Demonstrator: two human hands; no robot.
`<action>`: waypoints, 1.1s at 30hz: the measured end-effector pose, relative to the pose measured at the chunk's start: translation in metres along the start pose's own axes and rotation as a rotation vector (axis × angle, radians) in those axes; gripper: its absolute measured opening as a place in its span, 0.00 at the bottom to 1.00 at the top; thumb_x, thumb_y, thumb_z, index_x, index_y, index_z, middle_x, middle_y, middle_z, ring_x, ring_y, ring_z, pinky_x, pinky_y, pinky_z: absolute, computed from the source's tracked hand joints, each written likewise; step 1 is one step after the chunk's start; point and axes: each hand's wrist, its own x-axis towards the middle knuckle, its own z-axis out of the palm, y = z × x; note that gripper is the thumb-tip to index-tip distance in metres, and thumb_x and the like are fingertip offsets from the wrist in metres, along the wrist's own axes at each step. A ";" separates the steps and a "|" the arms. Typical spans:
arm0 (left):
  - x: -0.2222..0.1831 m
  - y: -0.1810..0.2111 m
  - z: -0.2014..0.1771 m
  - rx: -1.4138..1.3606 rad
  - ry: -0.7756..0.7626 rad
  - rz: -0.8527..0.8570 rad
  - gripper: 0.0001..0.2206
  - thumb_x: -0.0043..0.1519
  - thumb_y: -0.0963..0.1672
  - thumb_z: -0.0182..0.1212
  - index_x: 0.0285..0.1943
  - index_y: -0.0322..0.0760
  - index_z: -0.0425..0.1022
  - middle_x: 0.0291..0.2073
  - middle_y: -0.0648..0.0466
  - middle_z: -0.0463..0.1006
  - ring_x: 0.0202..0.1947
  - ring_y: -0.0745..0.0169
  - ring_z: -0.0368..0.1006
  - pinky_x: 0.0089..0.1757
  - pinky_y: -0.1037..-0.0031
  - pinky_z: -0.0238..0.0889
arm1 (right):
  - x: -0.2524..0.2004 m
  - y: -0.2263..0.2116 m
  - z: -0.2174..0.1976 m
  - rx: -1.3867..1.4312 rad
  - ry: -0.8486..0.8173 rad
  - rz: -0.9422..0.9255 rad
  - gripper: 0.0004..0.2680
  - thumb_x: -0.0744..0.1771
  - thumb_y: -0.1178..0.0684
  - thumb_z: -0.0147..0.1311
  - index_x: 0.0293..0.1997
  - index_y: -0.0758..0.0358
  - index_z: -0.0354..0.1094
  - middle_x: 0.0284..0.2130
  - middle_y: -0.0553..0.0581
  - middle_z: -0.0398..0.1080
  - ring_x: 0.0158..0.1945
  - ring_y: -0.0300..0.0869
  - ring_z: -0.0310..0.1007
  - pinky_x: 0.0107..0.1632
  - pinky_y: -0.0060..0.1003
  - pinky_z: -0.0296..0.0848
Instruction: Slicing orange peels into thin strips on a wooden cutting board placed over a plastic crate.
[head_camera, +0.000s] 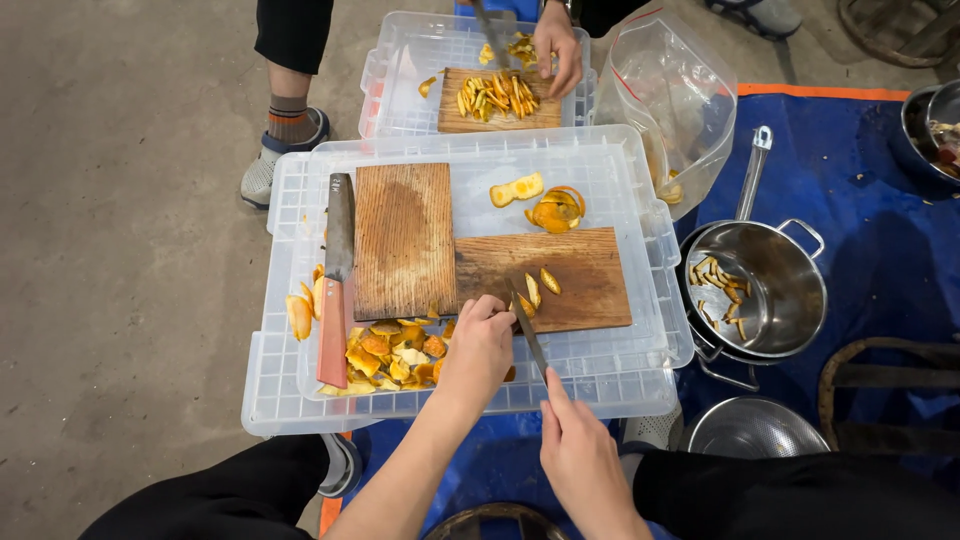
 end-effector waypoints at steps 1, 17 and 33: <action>0.000 -0.001 0.001 -0.009 0.010 0.012 0.08 0.65 0.35 0.54 0.42 0.26 0.81 0.40 0.48 0.72 0.38 0.47 0.63 0.38 0.60 0.68 | 0.003 -0.005 -0.004 0.012 -0.015 0.009 0.21 0.71 0.44 0.39 0.76 0.38 0.50 0.30 0.53 0.68 0.37 0.49 0.74 0.43 0.46 0.71; 0.002 0.002 0.001 -0.092 0.111 0.013 0.06 0.65 0.40 0.61 0.41 0.30 0.84 0.32 0.52 0.72 0.32 0.52 0.62 0.36 0.64 0.65 | 0.004 -0.002 -0.050 0.376 -0.066 0.054 0.21 0.70 0.44 0.42 0.74 0.44 0.59 0.17 0.47 0.57 0.22 0.37 0.56 0.30 0.35 0.60; 0.003 -0.010 0.006 -0.113 0.100 -0.026 0.10 0.61 0.35 0.55 0.43 0.27 0.84 0.36 0.49 0.76 0.35 0.46 0.74 0.39 0.60 0.72 | -0.018 -0.003 -0.046 0.237 -0.078 -0.031 0.20 0.70 0.47 0.44 0.74 0.43 0.58 0.18 0.47 0.60 0.22 0.37 0.56 0.32 0.35 0.62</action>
